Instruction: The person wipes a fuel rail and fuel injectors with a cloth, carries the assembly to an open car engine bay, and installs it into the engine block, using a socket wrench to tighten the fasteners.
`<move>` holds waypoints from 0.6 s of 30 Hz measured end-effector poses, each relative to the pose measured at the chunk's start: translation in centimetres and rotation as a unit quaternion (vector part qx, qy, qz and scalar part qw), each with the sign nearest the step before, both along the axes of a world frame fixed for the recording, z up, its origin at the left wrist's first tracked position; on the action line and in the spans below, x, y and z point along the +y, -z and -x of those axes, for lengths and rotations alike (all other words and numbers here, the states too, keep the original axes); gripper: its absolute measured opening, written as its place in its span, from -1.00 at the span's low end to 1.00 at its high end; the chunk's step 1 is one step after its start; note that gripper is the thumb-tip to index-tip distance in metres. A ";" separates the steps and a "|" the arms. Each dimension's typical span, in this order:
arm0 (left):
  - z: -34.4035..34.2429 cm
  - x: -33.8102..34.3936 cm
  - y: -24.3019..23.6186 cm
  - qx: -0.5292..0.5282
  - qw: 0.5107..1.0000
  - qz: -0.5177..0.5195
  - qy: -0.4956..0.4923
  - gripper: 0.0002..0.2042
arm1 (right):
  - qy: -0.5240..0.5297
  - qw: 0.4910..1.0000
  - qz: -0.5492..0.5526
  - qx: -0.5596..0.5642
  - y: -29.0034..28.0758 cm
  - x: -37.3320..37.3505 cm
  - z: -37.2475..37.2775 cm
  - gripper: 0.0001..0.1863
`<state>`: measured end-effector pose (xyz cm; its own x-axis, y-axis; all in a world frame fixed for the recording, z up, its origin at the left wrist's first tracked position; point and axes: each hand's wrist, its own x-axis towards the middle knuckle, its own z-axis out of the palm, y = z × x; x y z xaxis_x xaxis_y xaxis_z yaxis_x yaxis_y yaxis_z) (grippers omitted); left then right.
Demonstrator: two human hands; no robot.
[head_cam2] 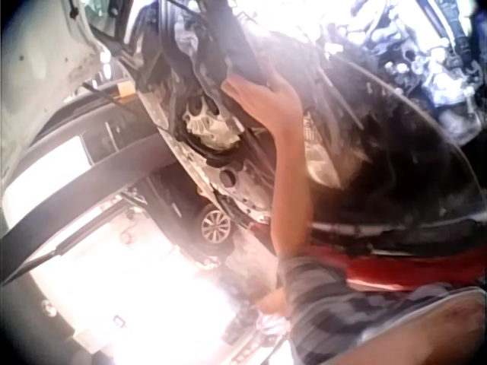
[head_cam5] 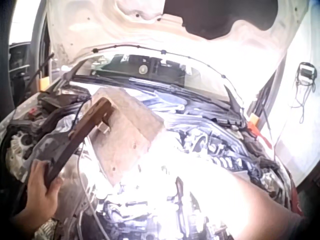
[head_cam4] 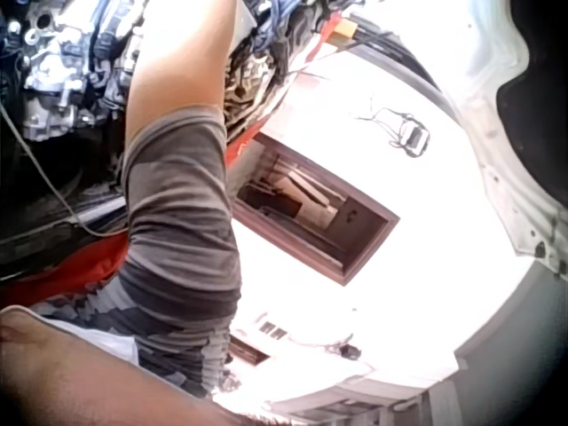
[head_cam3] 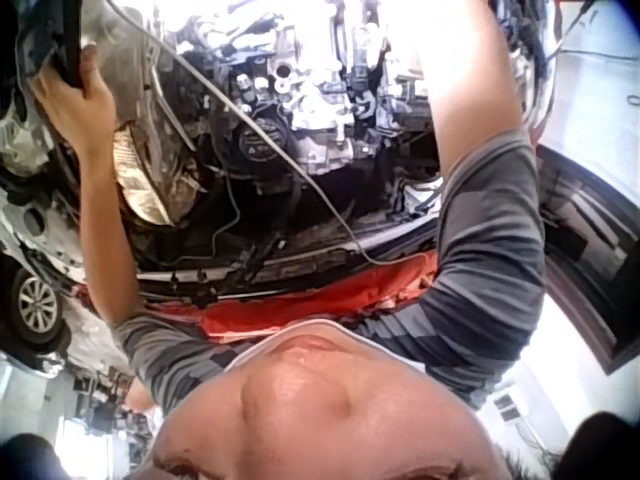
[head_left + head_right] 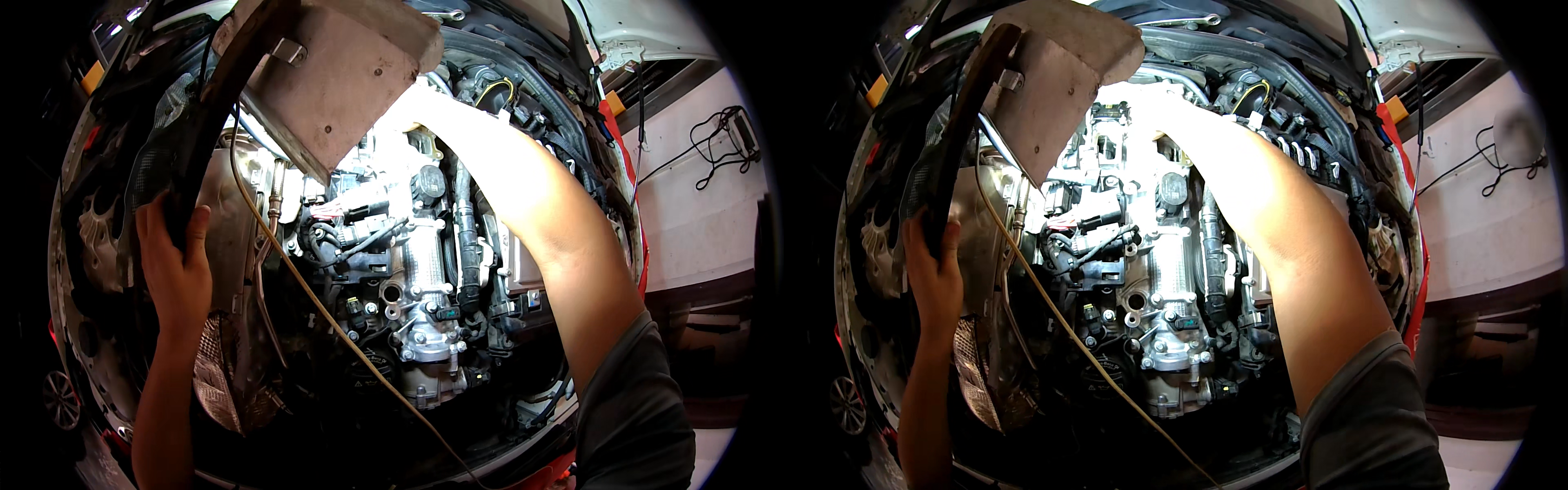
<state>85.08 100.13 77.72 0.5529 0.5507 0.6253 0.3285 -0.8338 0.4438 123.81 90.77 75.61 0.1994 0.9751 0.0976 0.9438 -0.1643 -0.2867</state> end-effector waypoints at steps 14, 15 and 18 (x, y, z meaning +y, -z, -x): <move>-0.1 0.3 -0.1 -0.001 1.000 0.026 0.008 -0.65 | 0.160 0.955 0.163 -0.190 -3.9 -1.8 4.6 -0.55; -0.3 0.1 -0.1 -0.004 1.000 0.025 0.012 -0.66 | 0.156 0.944 0.132 -0.260 -2.2 -1.9 3.1 -0.63; 0.1 0.2 -0.1 0.002 1.000 0.027 0.005 -0.66 | 0.101 0.929 0.223 -0.276 -2.1 -0.8 2.7 -0.59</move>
<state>84.98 100.35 77.82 0.5610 0.5786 0.5920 0.3233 -0.8115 0.4868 121.11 90.00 77.67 0.4227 0.8911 -0.1654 0.8634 -0.3405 0.3722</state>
